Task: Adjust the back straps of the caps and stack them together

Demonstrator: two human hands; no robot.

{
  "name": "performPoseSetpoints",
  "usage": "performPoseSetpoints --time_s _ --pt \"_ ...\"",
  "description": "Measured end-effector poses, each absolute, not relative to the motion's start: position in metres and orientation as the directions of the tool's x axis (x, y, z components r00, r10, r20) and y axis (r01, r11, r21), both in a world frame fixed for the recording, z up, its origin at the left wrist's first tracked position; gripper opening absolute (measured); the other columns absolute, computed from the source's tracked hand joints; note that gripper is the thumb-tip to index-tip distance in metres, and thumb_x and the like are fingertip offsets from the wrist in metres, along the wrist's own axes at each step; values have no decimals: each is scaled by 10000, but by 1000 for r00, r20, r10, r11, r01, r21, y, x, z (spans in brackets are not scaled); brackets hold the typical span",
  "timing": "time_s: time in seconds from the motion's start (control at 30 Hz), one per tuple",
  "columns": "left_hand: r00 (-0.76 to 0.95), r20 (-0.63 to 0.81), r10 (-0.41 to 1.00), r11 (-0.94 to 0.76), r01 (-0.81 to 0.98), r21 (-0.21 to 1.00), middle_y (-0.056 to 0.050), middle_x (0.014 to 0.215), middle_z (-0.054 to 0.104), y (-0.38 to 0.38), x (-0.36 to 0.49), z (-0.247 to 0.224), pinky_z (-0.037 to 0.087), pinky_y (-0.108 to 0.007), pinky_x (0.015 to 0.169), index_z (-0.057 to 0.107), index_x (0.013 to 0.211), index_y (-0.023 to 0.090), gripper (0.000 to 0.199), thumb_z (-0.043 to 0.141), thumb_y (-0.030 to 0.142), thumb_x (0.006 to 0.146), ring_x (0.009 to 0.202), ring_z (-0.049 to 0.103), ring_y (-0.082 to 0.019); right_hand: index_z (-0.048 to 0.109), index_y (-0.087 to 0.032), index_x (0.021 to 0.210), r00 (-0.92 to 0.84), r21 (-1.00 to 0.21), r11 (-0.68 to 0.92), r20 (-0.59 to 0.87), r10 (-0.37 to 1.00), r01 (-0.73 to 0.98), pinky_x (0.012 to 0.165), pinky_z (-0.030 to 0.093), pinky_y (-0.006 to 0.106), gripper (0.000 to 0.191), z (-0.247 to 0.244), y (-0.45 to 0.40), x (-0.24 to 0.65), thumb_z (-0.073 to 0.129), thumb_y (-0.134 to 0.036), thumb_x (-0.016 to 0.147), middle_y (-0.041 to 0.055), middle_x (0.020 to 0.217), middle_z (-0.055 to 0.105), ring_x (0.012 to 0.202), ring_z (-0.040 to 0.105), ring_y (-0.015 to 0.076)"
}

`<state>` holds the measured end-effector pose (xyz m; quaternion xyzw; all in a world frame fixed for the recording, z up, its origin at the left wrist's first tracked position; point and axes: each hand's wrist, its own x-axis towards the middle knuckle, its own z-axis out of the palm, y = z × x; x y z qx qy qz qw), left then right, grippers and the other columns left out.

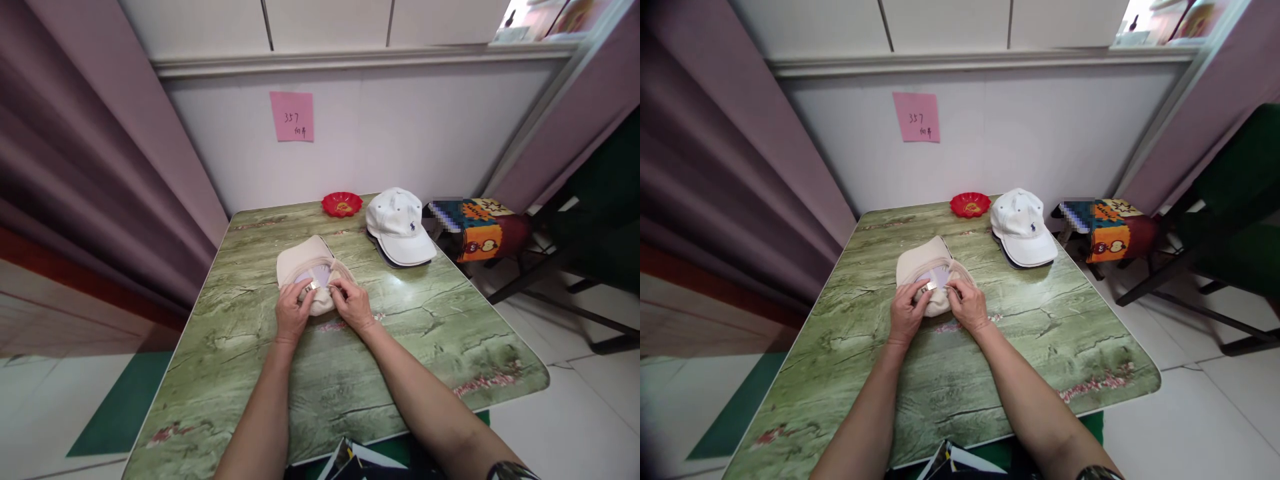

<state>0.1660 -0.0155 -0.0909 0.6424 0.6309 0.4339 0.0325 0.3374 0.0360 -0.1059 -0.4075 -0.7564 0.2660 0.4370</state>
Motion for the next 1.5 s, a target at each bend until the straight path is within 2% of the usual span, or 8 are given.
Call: performPoseSetpoints --time_s 0.17,0.3,0.4,0.67,0.9,1.03,1.2,1.5 --pt "-119 590 799 -281 793 541 -75 979 683 -18 171 -86 467 -339 874 690 1129 218 275 581 347 912 945 603 -220 683 -222 972 -230 -768 597 553 801 233 823 492 285 208 -101 32 334 496 -304 933 56 931 718 873 658 187" --pt "-17 723 691 -267 923 277 -106 1174 665 -19 176 -88 446 -378 951 717 1126 243 266 632 295 880 1082 571 -257 666 -198 971 -202 -808 526 487 850 265 698 477 260 215 -106 31 332 490 -314 928 34 817 706 692 630 158" --pt "56 773 632 -253 958 137 -87 1151 693 -18 179 -90 445 -380 937 749 1024 261 189 646 249 866 1076 573 -266 652 -205 972 -209 -841 481 438 874 248 688 471 254 205 -108 30 331 496 -328 924 23 788 705 679 629 155" --pt "-9 793 610 -228 956 185 -150 1077 674 -16 179 -86 455 -384 920 725 1032 157 198 619 224 878 1000 588 -259 578 -199 889 -272 -966 62 132 953 -252 484 392 214 273 -115 36 322 619 -463 835 -20 718 648 474 471 85" --pt "-44 804 592 -178 967 184 -123 1014 666 -19 189 -87 451 -362 845 744 914 194 136 615 221 880 920 586 -241 597 -182 860 -294 -923 -83 34 955 -376 448 332 183 353 -110 37 323 776 -435 693 -66 613 573 456 411 53" --pt "-97 746 658 -278 890 360 -74 831 644 -19 196 -93 472 -318 759 717 918 182 140 581 179 886 817 588 -207 597 -181 869 -274 -910 -94 22 961 -404 421 316 175 366 -108 37 324 788 -426 676 -81 568 544 430 412 49" --pt "-204 653 729 -394 655 645 -84 930 670 -18 199 -96 509 -334 834 699 965 169 158 569 187 878 905 630 -199 606 -182 845 -210 -905 -76 15 978 -418 422 337 182 357 -109 38 322 796 -422 660 -73 558 562 425 431 56" --pt "-470 249 846 -236 89 968 -40 853 729 -17 197 -99 514 -304 793 743 837 174 189 738 347 763 801 658 -176 687 -180 874 -199 -952 82 146 969 -296 537 439 230 259 -109 31 323 713 -418 774 -14 669 642 538 522 106"
